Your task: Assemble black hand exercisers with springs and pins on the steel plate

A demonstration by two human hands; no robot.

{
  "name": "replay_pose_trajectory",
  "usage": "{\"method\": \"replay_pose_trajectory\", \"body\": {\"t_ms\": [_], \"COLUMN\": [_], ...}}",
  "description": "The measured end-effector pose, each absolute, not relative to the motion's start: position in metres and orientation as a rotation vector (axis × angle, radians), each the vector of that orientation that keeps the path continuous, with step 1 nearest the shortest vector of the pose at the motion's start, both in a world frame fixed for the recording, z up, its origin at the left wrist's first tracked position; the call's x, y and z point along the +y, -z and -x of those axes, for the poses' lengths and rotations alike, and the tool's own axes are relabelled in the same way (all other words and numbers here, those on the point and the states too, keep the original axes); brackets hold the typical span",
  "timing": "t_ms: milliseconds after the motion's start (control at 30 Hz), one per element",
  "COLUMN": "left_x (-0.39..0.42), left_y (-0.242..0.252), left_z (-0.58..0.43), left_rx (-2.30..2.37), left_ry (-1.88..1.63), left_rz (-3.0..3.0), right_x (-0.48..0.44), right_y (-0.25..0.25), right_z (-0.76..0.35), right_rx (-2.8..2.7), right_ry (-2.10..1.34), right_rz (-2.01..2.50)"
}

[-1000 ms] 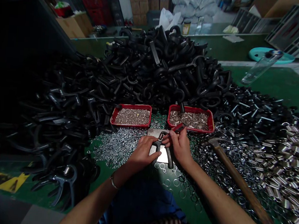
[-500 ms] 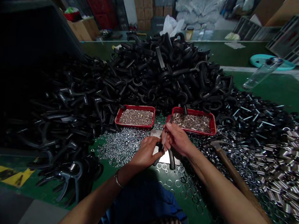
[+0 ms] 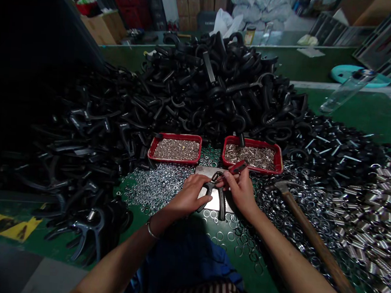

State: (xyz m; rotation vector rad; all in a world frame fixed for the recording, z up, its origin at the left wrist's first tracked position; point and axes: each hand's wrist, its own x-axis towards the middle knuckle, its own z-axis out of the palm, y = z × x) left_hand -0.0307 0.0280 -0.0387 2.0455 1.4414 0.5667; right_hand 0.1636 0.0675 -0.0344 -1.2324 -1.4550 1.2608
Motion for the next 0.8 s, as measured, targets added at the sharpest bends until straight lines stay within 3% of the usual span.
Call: {"method": "replay_pose_trajectory", "body": {"t_ms": [133,300,533,800], "left_x": [0.028,0.028,0.025,0.024], "left_y": [0.038,0.036,0.031,0.026], "left_z": [0.030,0.030,0.025,0.022], "left_rx": [1.457,1.457,1.495,1.549], "left_ry": [-0.546,-0.534,-0.511,-0.499], "left_rz": [-2.037,-2.046,-2.052,-2.092], "right_x": [0.065,0.063,0.078,0.066], "right_y": [0.031,0.019,0.010,-0.006], "right_z": [-0.165,-0.156,-0.146,-0.147], "right_rx": [-1.593,-2.107,-2.303,-1.637], "right_ry": [-1.194,-0.854,-0.833,-1.292], "right_rz": [1.302,1.393,1.299,1.130]}}
